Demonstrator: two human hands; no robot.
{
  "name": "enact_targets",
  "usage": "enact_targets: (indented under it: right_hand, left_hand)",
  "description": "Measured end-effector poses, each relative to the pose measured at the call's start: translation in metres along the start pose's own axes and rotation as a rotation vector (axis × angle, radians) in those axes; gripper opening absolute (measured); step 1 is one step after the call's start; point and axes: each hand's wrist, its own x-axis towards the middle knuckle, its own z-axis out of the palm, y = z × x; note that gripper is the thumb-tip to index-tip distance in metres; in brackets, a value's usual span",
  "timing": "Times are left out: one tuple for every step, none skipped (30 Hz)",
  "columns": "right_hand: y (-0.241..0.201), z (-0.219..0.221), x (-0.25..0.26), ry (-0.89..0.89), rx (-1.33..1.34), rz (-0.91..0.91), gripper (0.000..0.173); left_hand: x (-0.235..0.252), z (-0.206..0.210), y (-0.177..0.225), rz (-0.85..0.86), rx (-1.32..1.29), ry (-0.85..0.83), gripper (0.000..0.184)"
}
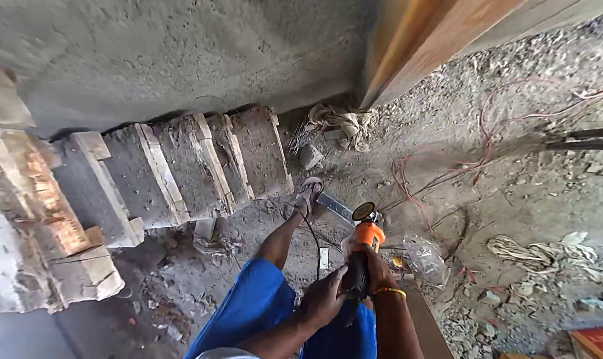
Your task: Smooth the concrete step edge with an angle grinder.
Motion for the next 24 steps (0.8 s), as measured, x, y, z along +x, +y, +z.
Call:
enact_targets:
  right_hand:
    - [0.0,0.005,0.004,0.007,-0.011,-0.004,0.037]
    - [0.0,0.01,0.007,0.01,-0.016,-0.004,0.037]
    - [0.0,0.014,0.009,0.009,-0.017,0.0,0.036]
    - [0.0,0.018,0.011,0.011,-0.013,0.005,0.036]
    - [0.0,0.021,0.014,0.01,-0.005,0.011,0.035]
    - [-0.001,0.023,0.016,0.011,-0.002,0.019,0.035]
    - [-0.002,0.024,0.017,0.011,-0.012,0.027,0.036]
    - [-0.003,0.025,0.018,0.014,-0.03,0.031,0.036]
    - [-0.005,0.025,0.018,0.02,-0.053,0.036,0.035]
    - [-0.006,0.025,0.019,0.022,-0.082,0.038,0.035]
    - [-0.006,0.023,0.021,0.03,-0.111,0.031,0.035]
    - [-0.007,0.022,0.022,0.039,-0.135,0.023,0.035]
    - [-0.007,0.022,0.023,0.042,-0.158,0.018,0.035]
    - [-0.007,0.021,0.023,0.05,-0.179,0.019,0.035]
    - [-0.007,0.02,0.023,0.063,-0.199,0.024,0.035]
    - [-0.007,0.02,0.025,0.076,-0.214,0.033,0.035]
    - [-0.006,0.019,0.028,0.084,-0.221,0.04,0.035]
    - [-0.007,0.019,0.03,0.086,-0.224,0.041,0.033]
    - [-0.008,0.019,0.032,0.083,-0.229,0.044,0.032]
    - [-0.008,0.02,0.034,0.077,-0.234,0.053,0.031]
    - [-0.01,0.021,0.036,0.065,-0.245,0.061,0.031]
    - [-0.011,0.022,0.038,0.047,-0.256,0.068,0.03]
    - [-0.011,0.023,0.04,0.028,-0.26,0.072,0.029]
    - [-0.01,0.025,0.043,0.018,-0.254,0.075,0.028]
  left_hand:
    - [0.002,-0.006,-0.003,0.023,0.041,0.005,0.064]
    - [0.004,-0.012,-0.006,0.039,0.077,0.009,0.063]
    - [0.005,-0.016,-0.008,0.05,0.106,0.013,0.063]
    - [0.006,-0.019,-0.009,0.061,0.139,0.016,0.063]
    - [0.007,-0.021,-0.009,0.081,0.174,0.032,0.062]
    - [0.008,-0.021,-0.01,0.108,0.204,0.056,0.061]
    - [0.009,-0.021,-0.012,0.131,0.234,0.065,0.058]
    - [0.01,-0.022,-0.013,0.152,0.271,0.049,0.056]
    - [0.012,-0.023,-0.013,0.17,0.305,0.018,0.054]
    - [0.014,-0.026,-0.011,0.192,0.341,-0.015,0.053]
    - [0.016,-0.03,-0.008,0.204,0.363,-0.06,0.051]
    - [0.018,-0.034,-0.005,0.219,0.381,-0.096,0.051]
    - [0.02,-0.038,-0.001,0.24,0.4,-0.126,0.05]
    - [0.021,-0.04,0.001,0.262,0.422,-0.148,0.05]
    - [0.022,-0.042,0.003,0.285,0.446,-0.154,0.049]
    - [0.023,-0.042,0.004,0.301,0.464,-0.16,0.049]
    - [0.025,-0.042,0.005,0.307,0.471,-0.172,0.049]
    - [0.026,-0.041,0.007,0.307,0.467,-0.18,0.049]
    - [0.028,-0.04,0.008,0.296,0.451,-0.192,0.049]
    - [0.029,-0.04,0.01,0.279,0.435,-0.207,0.049]
    - [0.031,-0.041,0.011,0.263,0.424,-0.218,0.049]
    - [0.034,-0.042,0.011,0.242,0.415,-0.236,0.05]
    - [0.036,-0.043,0.011,0.222,0.408,-0.257,0.051]
    - [0.039,-0.045,0.011,0.209,0.403,-0.275,0.051]
